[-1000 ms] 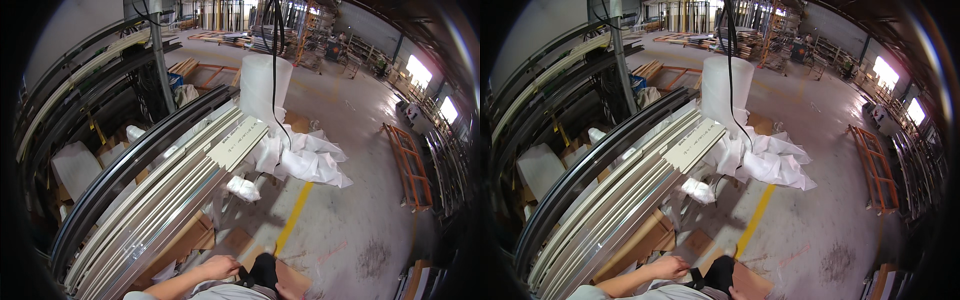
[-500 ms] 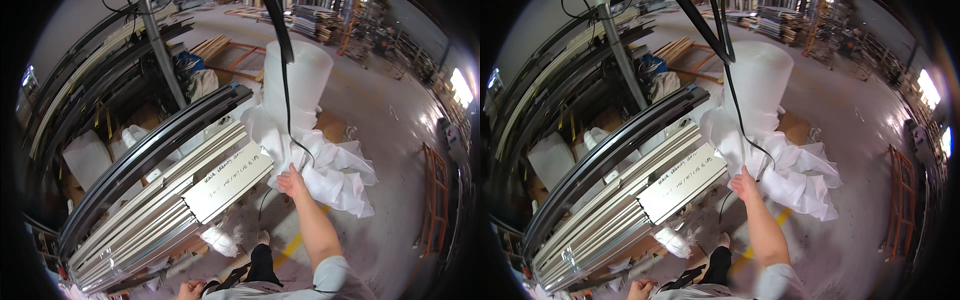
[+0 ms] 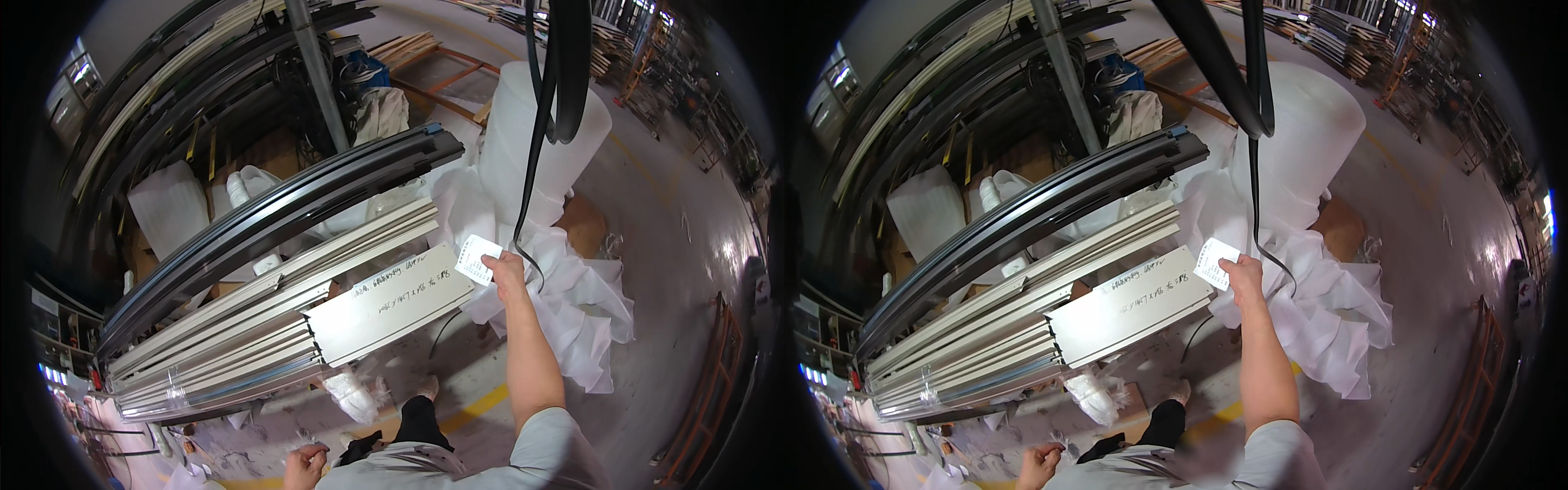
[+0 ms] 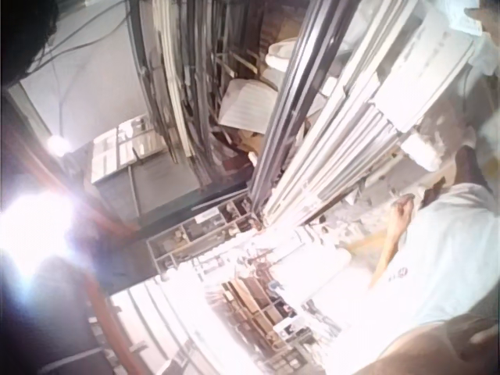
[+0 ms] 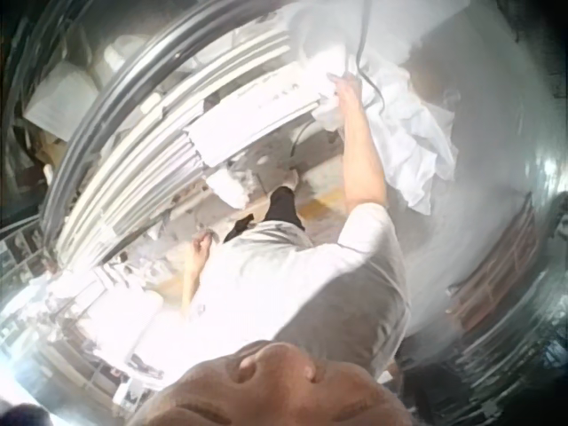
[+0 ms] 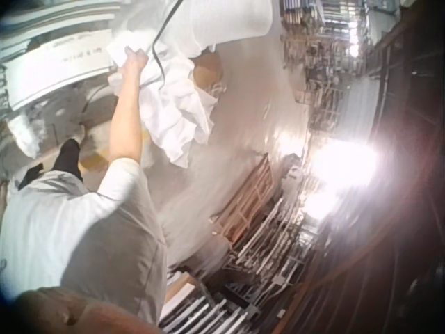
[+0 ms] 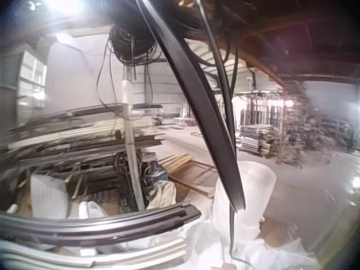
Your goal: The person picks up metal brackets and screws from a bin on the floor and places them onto a white tray in a fabrication shop.
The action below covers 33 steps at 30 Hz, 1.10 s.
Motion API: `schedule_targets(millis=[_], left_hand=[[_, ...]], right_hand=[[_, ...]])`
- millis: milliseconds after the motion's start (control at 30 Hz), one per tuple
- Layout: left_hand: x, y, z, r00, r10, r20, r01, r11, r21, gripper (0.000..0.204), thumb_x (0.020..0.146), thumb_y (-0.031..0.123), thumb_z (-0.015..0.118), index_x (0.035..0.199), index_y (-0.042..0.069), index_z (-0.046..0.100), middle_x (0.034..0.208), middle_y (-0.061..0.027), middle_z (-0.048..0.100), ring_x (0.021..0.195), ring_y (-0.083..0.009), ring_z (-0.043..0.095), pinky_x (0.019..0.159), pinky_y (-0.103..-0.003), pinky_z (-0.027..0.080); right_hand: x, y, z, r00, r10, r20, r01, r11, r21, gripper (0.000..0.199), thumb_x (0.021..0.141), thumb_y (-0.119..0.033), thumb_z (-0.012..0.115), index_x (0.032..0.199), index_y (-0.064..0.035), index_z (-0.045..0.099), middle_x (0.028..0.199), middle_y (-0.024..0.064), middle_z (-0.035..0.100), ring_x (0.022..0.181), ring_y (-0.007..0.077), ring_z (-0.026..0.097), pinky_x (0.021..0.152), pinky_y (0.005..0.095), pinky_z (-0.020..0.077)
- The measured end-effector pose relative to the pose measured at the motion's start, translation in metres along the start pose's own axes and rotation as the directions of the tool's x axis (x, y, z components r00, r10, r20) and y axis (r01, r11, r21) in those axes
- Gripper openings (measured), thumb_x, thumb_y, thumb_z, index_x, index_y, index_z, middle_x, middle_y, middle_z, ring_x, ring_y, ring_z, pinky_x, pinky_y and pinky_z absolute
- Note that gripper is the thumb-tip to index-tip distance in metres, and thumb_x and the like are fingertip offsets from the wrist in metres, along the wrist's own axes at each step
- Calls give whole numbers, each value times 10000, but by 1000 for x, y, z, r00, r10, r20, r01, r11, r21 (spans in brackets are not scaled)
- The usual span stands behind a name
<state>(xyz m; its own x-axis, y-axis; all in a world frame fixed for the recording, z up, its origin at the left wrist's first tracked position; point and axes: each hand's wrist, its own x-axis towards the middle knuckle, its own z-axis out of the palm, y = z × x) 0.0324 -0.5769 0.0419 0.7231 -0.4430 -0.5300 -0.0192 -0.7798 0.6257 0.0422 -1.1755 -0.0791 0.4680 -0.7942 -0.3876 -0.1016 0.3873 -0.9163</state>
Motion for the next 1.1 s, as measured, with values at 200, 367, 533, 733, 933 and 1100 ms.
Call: schedule_targets(millis=[200,367,533,733,933,1100], left_hand=[[12,-1,-6,986,66,-152,-83,990,-110,202,881,106,598,969,-28,721,812,-157,705,754,-218,657,711,-316,509],[1,-12,-13,969,154,-194,-172,982,-76,203,886,108,594,979,-19,721,813,-129,695,740,-207,643,702,-307,505],[-15,-30,-25,983,113,-143,-134,979,-151,232,897,140,594,1012,-17,719,924,-181,721,818,-264,701,749,-333,538],[-42,-78,-52,988,131,-88,-158,818,-553,257,944,135,573,1076,-36,712,1028,-97,741,950,-154,653,873,-289,508],[-80,-180,-92,983,149,-105,-144,280,-949,336,978,135,559,1255,-44,623,1153,-48,673,1053,-103,574,909,-282,473],[-162,-256,-150,888,-164,-430,-425,67,-903,223,943,75,633,1100,-68,702,995,-53,727,884,-103,646,795,-260,528]], right_hand=[[-16,-3,20,900,-425,98,364,610,-703,160,788,-76,724,880,55,722,744,147,716,657,184,660,634,348,504],[-53,-26,43,761,-648,7,521,605,-602,231,809,-138,721,759,49,593,651,213,592,582,329,555,612,427,455],[-142,-106,77,758,-652,22,564,639,-523,167,850,-114,721,905,39,684,716,64,668,644,122,577,606,326,471],[-345,-23,204,829,-135,542,155,988,9,263,831,-26,716,1079,47,667,922,54,703,818,116,639,732,270,521],[-562,76,307,525,231,819,-459,887,44,259,861,82,672,1108,39,607,1071,157,698,968,247,702,862,393,594],[-680,135,367,417,356,836,-351,912,-213,195,887,64,654,1073,39,604,1022,145,705,877,229,714,804,377,607]])
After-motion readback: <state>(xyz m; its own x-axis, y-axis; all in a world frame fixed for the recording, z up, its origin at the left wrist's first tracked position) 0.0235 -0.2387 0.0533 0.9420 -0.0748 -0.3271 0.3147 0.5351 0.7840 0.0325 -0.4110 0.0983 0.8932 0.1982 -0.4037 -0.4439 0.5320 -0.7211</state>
